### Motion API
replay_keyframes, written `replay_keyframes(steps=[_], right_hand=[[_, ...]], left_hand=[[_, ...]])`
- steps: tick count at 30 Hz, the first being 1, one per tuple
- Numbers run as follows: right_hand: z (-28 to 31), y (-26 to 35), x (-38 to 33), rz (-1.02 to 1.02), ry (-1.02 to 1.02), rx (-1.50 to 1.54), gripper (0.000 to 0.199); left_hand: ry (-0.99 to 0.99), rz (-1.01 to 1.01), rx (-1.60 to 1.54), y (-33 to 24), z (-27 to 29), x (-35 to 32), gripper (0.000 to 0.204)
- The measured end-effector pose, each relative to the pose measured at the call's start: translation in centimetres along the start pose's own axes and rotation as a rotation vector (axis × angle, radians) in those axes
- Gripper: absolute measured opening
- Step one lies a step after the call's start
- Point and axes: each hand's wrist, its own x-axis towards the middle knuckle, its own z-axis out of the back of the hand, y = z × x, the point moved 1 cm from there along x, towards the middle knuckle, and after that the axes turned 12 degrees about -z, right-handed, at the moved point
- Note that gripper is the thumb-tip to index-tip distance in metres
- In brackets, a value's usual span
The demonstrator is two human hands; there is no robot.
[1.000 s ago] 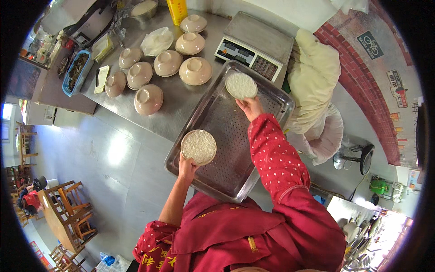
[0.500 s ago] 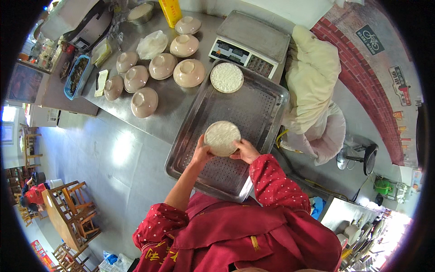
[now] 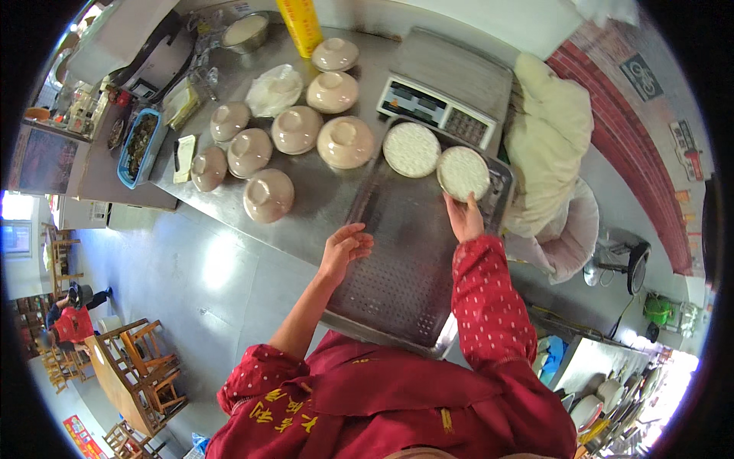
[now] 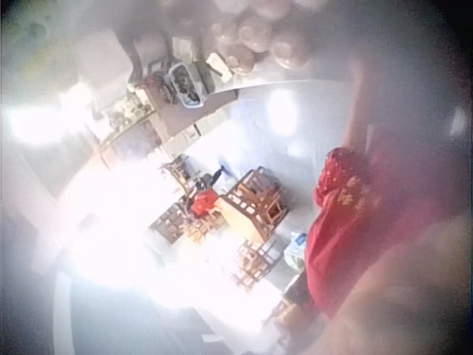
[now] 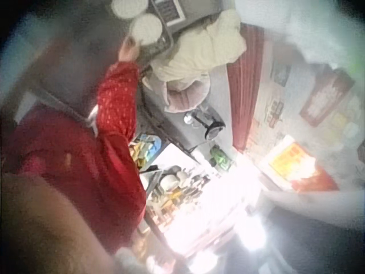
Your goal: The person scoops cooked rice from a large container into small bowls and places them on perforated metal trays. The person moves between the dining area and kitchen, retrieves trays, and repeatedly fills bowls with rice before arranging them on trays.
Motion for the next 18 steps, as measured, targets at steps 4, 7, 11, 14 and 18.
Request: replay_keyframes(steps=[4, 7, 11, 14, 18], right_hand=[[-5.4, -7.3, -2.0, -0.08, -0.255, -0.619, 0.036], [-11.7, -13.2, 0.7, 0.107, -0.118, -1.02, 0.038], [-17.8, -17.2, 7.4, 0.622, -0.183, -1.906, 0.081], [-19.2, -18.3, 12.5, 0.51, -0.266, -2.11, 0.089], [-19.3, -19.0, 14.7, 0.335, -0.217, -2.277, 0.093]], left_hand=[[-0.185, -0.122, -0.095, -1.7, 4.3, 8.0, 0.043], [-0.185, -0.11, -0.225, -2.4, 6.3, 13.6, 0.044], [-0.107, 0.075, -0.253, -2.8, 6.6, 18.3, 0.051], [-0.009, 0.102, -0.42, -2.8, 6.1, 20.3, 0.056], [0.023, 0.16, -0.527, -2.3, 6.3, 21.7, 0.058]])
